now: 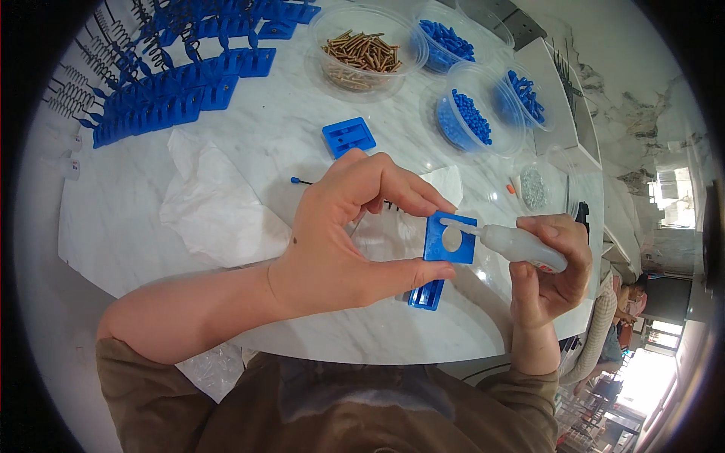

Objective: The person applies glue from a bottle onto plastic components, fits them together around metal pins by hand, and unpacks additional plastic parts from a bag onto the table.

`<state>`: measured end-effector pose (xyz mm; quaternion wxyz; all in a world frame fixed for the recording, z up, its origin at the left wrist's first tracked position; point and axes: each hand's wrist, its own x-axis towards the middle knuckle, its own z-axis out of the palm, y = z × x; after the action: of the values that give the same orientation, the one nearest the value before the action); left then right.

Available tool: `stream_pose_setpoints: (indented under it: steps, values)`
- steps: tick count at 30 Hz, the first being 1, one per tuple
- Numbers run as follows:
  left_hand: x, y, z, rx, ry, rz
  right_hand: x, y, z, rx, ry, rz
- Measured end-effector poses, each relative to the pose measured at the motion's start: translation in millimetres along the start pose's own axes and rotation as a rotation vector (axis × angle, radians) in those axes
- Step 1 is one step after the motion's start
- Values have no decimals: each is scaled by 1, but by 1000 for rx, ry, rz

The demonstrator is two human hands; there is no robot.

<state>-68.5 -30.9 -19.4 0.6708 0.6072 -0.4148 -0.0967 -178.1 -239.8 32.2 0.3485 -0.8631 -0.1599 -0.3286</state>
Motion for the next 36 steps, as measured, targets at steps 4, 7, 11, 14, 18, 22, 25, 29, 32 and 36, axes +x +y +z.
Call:
stream_pose_setpoints:
  steps: [4, 7, 11, 14, 18, 22, 25, 29, 32, 36]
  values:
    - [0, 1, -1, 13, -11, 4, 1, 0, 0, 2, -6, -3]
    - [1, 1, -2, 9, -12, -3, 1, 0, -1, -3, -11, -6]
    - [0, 1, -1, 24, -3, 4, -1, 0, -2, -29, -15, -21]
    - [1, 1, -1, 23, 0, 4, -1, 0, -1, -18, -6, -31]
    - [0, 2, -1, 20, 3, 0, -2, 0, -1, 7, 30, -18]
    - [0, 1, -1, 16, 0, 5, -3, 2, 2, 37, 47, 10]
    - [0, 2, -1, 12, 6, -6, -3, 3, 2, 52, 35, -4]
    - [1, 2, -2, 35, 11, 11, -3, 1, -2, 41, 11, 3]
    - [1, 1, -1, 31, 19, 9, -4, 1, -2, 71, 9, 0]
    - [1, 1, -2, 32, 15, 10, -2, 0, -4, 66, -40, -82]
